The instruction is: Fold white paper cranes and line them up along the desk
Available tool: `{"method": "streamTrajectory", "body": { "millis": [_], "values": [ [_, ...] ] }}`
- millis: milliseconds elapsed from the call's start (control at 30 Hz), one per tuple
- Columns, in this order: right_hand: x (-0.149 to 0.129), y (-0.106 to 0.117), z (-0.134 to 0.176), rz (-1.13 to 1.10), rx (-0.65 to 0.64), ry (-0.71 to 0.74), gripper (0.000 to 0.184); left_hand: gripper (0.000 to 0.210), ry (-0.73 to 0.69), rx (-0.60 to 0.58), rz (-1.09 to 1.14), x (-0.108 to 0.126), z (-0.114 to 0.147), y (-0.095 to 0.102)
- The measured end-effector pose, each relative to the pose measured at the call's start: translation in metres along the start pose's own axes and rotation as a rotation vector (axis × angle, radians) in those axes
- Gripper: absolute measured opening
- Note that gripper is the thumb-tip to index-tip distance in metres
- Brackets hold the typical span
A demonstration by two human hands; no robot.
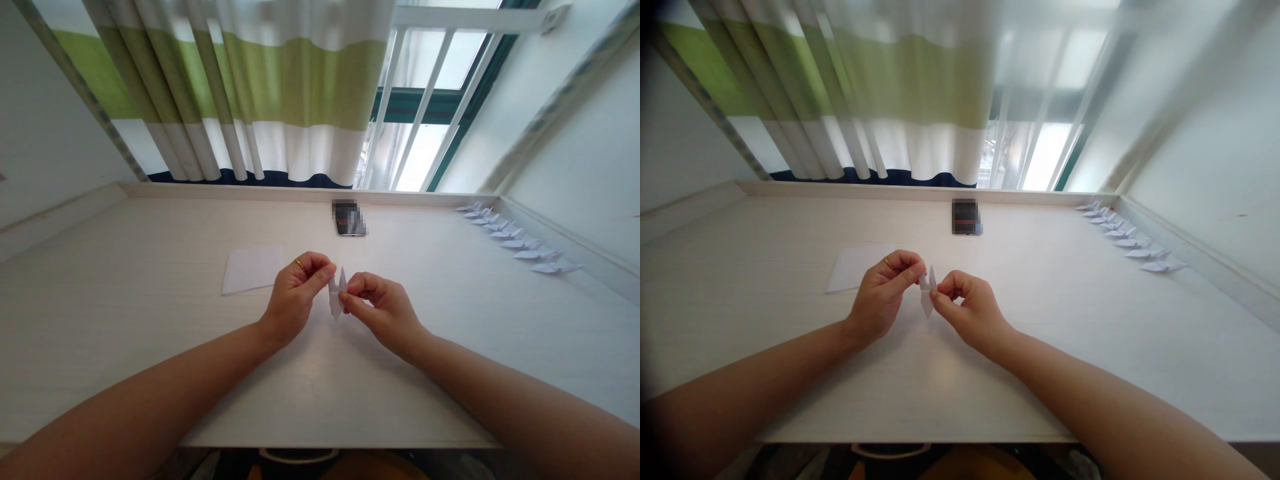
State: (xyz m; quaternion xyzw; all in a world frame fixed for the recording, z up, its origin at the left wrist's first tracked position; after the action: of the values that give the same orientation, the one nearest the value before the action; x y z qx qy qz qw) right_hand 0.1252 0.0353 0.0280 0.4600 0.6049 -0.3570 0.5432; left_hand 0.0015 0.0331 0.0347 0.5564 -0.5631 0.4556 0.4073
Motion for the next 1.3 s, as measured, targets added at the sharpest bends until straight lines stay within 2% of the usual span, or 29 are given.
{"method": "streamTrajectory", "body": {
  "millis": [267, 400, 600, 800, 967, 1133, 1300],
  "values": [
    [0.004, -0.001, -0.001, -0.096, -0.001, -0.067, 0.017, 0.013, -0.035, -0.017, -0.178, 0.0, 0.0, -0.003],
    [0.004, 0.001, 0.0, -0.131, 0.015, -0.093, 0.017, 0.016, -0.011, -0.019, -0.144, -0.001, -0.001, -0.001],
    [0.002, 0.005, -0.001, -0.168, 0.045, -0.099, 0.017, 0.017, 0.091, -0.084, -0.101, -0.009, 0.0, -0.002],
    [0.001, 0.003, -0.001, -0.207, 0.022, -0.109, 0.016, 0.015, 0.069, -0.098, -0.058, -0.009, 0.001, -0.005],
    [0.001, 0.005, -0.001, -0.248, 0.063, -0.117, 0.018, 0.02, 0.095, -0.092, -0.022, -0.008, 0.002, -0.008],
    [0.001, 0.009, -0.002, -0.273, 0.105, -0.113, 0.019, 0.02, 0.182, -0.227, 0.049, -0.009, 0.006, -0.017],
    [0.002, 0.007, -0.003, -0.285, 0.042, -0.12, 0.016, 0.014, 0.205, -0.187, 0.087, -0.017, 0.003, -0.012]
  ]
}}
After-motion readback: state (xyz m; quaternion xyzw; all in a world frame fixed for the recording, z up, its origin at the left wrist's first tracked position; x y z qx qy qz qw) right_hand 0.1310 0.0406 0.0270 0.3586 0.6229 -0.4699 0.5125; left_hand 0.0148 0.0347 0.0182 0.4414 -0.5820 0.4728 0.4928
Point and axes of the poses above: each hand's wrist, its own z-axis away from the middle knuckle, its own y-axis out of the back of the hand, x = y × z, the point moved 6 cm from there along -z, towards the middle knuckle, and after that the axes turned 8 degrees about -z, right-handed, at the moved point
